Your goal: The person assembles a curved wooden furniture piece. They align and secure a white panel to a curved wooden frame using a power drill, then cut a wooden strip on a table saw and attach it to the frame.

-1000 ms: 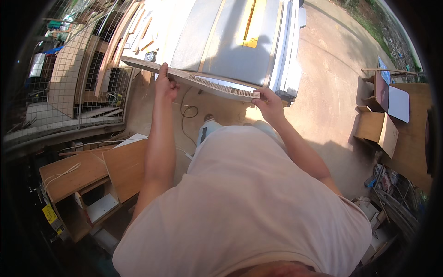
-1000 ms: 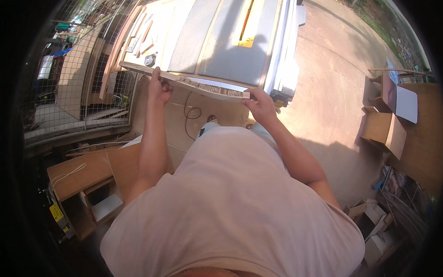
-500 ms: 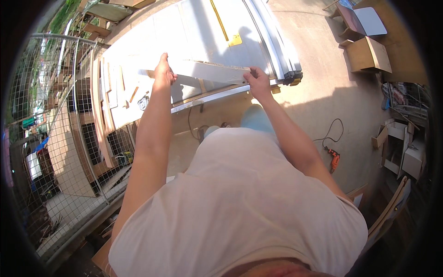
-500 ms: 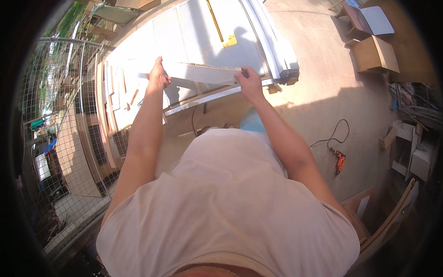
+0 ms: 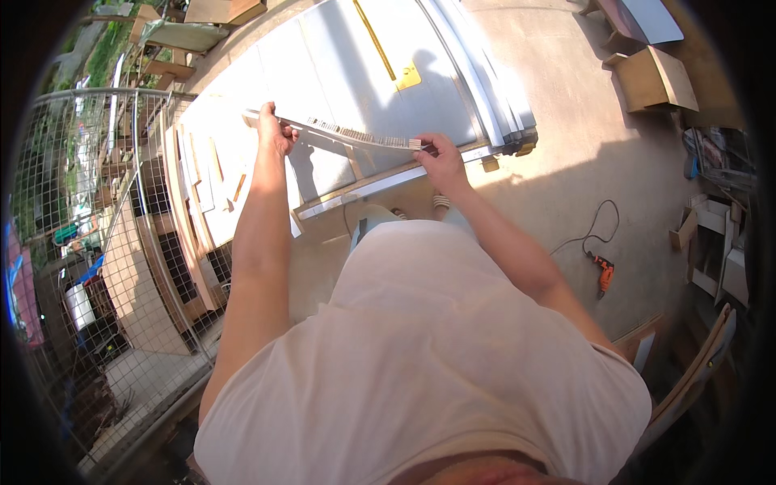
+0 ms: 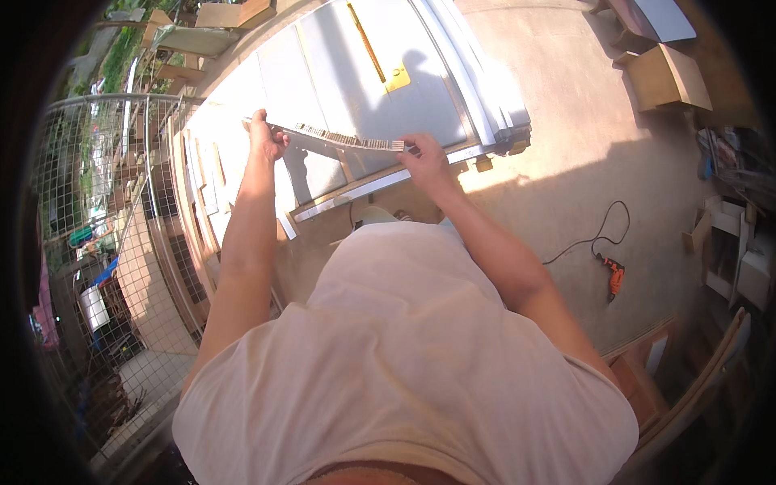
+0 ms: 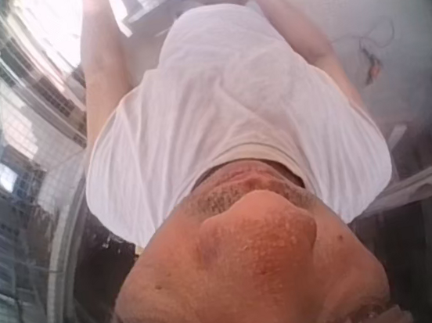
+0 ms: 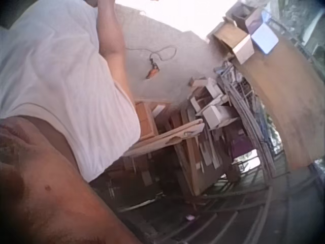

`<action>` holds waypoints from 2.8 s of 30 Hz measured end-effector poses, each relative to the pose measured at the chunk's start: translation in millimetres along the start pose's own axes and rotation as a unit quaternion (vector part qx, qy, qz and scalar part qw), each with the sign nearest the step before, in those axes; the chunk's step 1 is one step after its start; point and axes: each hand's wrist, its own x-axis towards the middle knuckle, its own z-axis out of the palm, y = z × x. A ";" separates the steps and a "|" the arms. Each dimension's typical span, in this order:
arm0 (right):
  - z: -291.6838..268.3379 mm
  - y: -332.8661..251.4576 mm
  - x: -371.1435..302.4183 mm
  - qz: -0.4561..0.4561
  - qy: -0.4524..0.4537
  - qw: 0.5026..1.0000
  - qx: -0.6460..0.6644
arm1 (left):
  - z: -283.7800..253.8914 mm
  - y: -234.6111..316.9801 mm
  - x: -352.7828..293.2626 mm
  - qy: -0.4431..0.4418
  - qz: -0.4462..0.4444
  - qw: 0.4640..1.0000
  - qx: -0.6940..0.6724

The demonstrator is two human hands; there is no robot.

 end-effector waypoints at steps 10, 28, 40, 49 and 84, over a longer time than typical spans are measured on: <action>8.7 4.1 17.6 -0.093 0.085 0.984 -0.122 | 38.8 8.1 25.1 -0.045 -0.009 0.998 -0.041; 34.7 12.2 14.8 -0.022 0.057 0.970 -0.236 | -72.6 -12.1 0.4 0.165 0.225 0.755 0.593; 54.7 22.0 35.2 -0.061 0.025 0.968 -0.243 | -172.7 -78.5 6.4 0.183 0.174 0.734 0.630; 62.6 12.7 35.4 -0.077 0.024 0.977 -0.200 | -197.3 -73.4 16.4 0.226 0.226 0.710 0.628; 161.4 167.0 -193.1 0.314 -0.104 0.942 -0.052 | -47.7 -123.4 40.1 0.097 0.466 0.626 0.618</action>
